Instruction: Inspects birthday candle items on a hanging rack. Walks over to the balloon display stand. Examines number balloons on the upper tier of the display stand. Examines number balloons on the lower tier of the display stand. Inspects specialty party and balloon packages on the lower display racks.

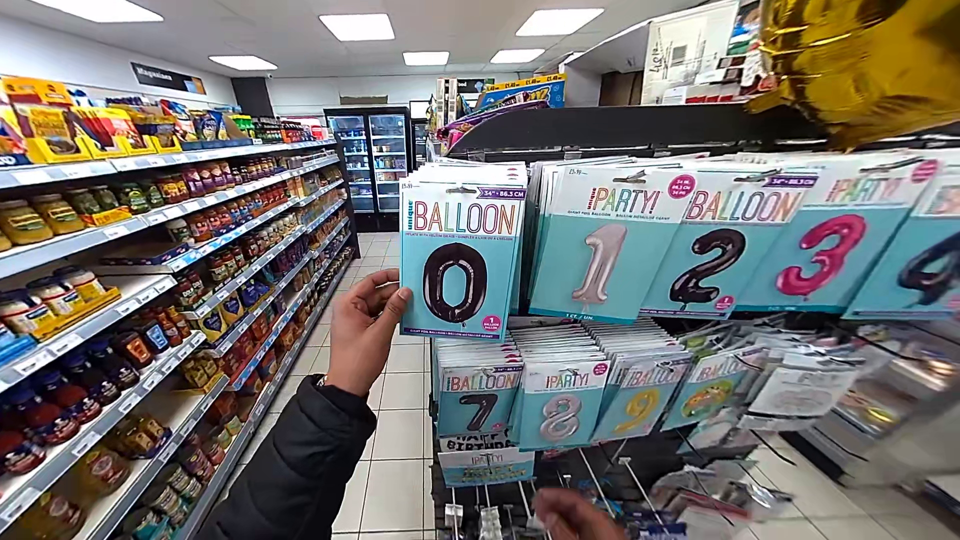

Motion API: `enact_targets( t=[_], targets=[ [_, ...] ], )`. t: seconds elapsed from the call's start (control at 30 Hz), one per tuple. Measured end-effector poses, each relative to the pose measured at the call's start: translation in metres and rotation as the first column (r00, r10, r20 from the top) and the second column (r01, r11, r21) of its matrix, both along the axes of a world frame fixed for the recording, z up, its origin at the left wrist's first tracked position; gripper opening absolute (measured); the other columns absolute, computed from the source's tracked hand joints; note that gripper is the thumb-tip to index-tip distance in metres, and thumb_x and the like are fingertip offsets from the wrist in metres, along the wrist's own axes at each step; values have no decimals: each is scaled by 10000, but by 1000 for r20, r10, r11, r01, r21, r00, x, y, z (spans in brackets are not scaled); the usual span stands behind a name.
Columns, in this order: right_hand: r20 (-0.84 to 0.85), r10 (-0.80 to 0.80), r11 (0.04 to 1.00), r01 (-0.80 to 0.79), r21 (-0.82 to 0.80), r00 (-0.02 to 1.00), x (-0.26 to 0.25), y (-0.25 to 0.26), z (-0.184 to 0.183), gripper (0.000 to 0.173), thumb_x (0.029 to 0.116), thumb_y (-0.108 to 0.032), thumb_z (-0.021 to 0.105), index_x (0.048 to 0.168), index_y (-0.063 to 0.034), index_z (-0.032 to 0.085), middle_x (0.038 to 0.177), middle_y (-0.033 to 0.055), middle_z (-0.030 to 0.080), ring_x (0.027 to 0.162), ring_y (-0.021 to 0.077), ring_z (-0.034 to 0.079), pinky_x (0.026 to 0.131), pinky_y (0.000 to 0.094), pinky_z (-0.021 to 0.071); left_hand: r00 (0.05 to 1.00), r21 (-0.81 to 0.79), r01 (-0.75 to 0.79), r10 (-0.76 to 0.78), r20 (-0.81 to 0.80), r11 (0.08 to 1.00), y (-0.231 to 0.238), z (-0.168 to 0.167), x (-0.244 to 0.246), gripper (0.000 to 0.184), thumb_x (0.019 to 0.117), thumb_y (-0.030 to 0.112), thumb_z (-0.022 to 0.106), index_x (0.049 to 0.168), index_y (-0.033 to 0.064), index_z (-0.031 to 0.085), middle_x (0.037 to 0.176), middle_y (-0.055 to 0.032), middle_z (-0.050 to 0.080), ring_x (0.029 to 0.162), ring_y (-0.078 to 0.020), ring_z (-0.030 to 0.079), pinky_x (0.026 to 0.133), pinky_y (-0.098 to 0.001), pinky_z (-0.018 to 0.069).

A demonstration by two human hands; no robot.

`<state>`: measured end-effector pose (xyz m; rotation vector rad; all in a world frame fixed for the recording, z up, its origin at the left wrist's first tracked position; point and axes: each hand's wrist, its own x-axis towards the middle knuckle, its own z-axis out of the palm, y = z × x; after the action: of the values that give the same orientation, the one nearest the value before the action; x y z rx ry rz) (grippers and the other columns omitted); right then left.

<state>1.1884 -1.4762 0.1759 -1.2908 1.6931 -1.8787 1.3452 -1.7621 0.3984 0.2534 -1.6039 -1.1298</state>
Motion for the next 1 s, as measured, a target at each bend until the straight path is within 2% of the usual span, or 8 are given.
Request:
enact_targets(
  t=[0.1, 0.2, 0.33, 0.57, 0.63, 0.8, 0.93, 1.0],
  targets=[
    [-174, -80, 981, 47, -188, 982, -8, -38, 65, 242, 1016, -193, 608, 1186, -48, 704, 1121, 92, 741, 1025, 225, 723, 898, 424, 621, 997, -47, -55, 57, 49, 997, -1, -15, 10, 360, 966, 135, 707, 1319, 114, 637, 1273, -59, 691, 1045, -245, 712, 885, -414, 629],
    [-267, -231, 925, 126, -357, 936, -10, -69, 130, 274, 1029, -297, 603, 1196, -106, 708, 1116, 69, 741, 1009, 230, 724, 865, 421, 631, 993, -44, -86, 89, 75, 995, 3, -46, 26, 435, 953, 261, 715, 1358, 134, 623, 1373, -45, 632, 1202, -244, 644, 977, -424, 587],
    [-234, -313, 892, 199, -407, 920, -1, -96, 178, 347, 988, -218, 646, 1290, -49, 642, 1221, 97, 696, 1092, 241, 693, 923, 420, 614, 997, 102, 39, -46, 65, 994, 16, -107, 58, 472, 946, 316, 722, 1299, 22, 615, 1257, -159, 680, 1058, -322, 700, 856, -456, 628],
    [-191, -495, 847, 423, -322, 848, 9, -133, 184, 517, 946, -338, 714, 1411, -155, 585, 1345, 36, 605, 1041, 177, 657, 774, 344, 599, 975, 308, 137, -184, 128, 941, 39, -177, 114, 387, 996, 85, 621, 1351, -37, 525, 1209, -164, 697, 945, -263, 727, 817, -419, 630],
    [-204, -501, 848, 429, -312, 841, 7, -137, 186, 530, 947, -325, 728, 1419, -145, 565, 1273, 42, 640, 1011, 173, 666, 748, 324, 598, 973, 343, 144, -196, 121, 928, 39, -188, 125, 375, 995, 34, 594, 1357, -27, 518, 1211, -149, 701, 934, -249, 731, 820, -409, 628],
    [-159, -382, 873, 299, -385, 910, 20, -146, 192, 352, 955, -122, 718, 1296, -74, 640, 1015, 57, 691, 851, 173, 691, 703, 296, 624, 973, 394, 126, -191, 130, 911, 33, -198, 140, 383, 995, 10, 584, 1369, -24, 508, 1211, -141, 703, 933, -243, 732, 828, -407, 627],
    [-75, -154, 938, 122, -324, 985, 27, -149, 202, 283, 1024, -129, 630, 1302, -72, 627, 1080, 95, 707, 887, 203, 712, 743, 329, 633, 973, 402, 126, -192, 130, 907, 28, -200, 143, 385, 996, 12, 576, 1370, -32, 499, 1202, -150, 703, 924, -248, 730, 826, -411, 625],
    [-28, -80, 950, 68, -304, 996, 26, -149, 209, 277, 1054, -167, 586, 1321, -98, 615, 1056, 103, 713, 834, 202, 717, 669, 326, 628, 972, 405, 133, -200, 127, 904, 26, -199, 143, 385, 996, 5, 577, 1371, -33, 496, 1194, -148, 707, 921, -250, 731, 828, -414, 625]
  ],
)
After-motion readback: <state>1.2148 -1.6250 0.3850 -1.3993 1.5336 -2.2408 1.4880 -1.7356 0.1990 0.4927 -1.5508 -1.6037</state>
